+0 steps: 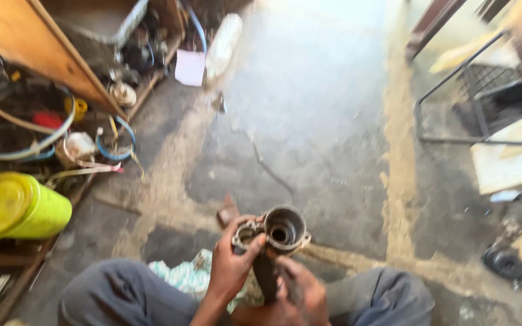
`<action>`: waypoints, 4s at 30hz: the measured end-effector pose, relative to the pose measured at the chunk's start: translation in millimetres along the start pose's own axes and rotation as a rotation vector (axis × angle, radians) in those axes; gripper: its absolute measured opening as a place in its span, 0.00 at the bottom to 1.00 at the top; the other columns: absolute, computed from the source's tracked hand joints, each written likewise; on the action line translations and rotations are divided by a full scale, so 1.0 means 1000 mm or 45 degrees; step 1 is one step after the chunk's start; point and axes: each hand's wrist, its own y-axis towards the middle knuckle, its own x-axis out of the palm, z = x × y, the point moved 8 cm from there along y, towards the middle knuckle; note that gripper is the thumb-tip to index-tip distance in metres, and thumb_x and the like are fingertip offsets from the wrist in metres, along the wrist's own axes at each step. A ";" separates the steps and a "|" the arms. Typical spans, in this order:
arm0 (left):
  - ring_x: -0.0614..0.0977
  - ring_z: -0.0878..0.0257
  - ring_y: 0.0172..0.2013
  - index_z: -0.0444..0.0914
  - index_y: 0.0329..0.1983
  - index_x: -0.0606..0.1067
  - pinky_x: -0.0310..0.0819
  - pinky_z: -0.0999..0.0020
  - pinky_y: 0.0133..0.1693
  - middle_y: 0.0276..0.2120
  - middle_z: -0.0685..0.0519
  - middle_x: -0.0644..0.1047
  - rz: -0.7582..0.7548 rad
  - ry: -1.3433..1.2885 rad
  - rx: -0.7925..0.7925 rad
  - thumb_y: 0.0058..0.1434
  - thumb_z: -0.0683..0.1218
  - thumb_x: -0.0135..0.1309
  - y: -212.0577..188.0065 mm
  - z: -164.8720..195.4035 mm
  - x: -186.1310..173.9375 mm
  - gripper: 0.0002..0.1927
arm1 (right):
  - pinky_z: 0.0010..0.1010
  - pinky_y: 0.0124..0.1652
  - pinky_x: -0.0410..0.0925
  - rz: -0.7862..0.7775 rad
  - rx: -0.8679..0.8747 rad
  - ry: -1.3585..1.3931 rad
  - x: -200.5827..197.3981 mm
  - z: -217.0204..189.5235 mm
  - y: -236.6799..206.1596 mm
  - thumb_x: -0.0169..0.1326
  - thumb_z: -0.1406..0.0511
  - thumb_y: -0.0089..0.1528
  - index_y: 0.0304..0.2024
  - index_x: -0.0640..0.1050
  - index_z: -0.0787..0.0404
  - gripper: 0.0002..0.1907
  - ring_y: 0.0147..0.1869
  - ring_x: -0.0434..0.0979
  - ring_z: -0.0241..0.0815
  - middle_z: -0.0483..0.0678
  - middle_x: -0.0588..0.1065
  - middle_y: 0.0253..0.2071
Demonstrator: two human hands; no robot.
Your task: The person sits cross-legged on the floor and uses a metal file to smooth the inner surface of a cylindrical metal part. They repeatedly rotate the part and file different sections of the interior.
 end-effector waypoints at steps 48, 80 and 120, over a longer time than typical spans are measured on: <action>0.82 0.69 0.36 0.36 0.49 0.79 0.78 0.70 0.40 0.34 0.51 0.84 -0.025 0.059 0.081 0.65 0.52 0.58 -0.004 0.025 -0.003 0.17 | 0.32 0.42 0.76 0.204 0.175 -0.214 -0.003 -0.069 0.024 0.50 0.70 0.68 0.57 0.74 0.65 0.14 0.42 0.86 0.46 0.53 0.82 0.39; 0.86 0.64 0.37 0.34 0.48 0.78 0.79 0.67 0.39 0.35 0.49 0.84 -0.055 0.116 0.172 0.64 0.52 0.58 0.000 0.030 -0.005 0.18 | 0.33 0.46 0.75 0.148 0.011 -0.337 0.001 -0.073 0.025 0.52 0.74 0.67 0.57 0.74 0.67 0.15 0.45 0.84 0.48 0.57 0.80 0.44; 0.88 0.57 0.40 0.34 0.49 0.78 0.79 0.64 0.42 0.38 0.45 0.84 -0.009 0.229 0.190 0.62 0.55 0.59 -0.003 0.032 -0.005 0.22 | 0.36 0.42 0.75 0.192 0.038 -0.312 -0.004 -0.052 0.012 0.52 0.71 0.68 0.58 0.74 0.63 0.15 0.41 0.83 0.50 0.55 0.79 0.41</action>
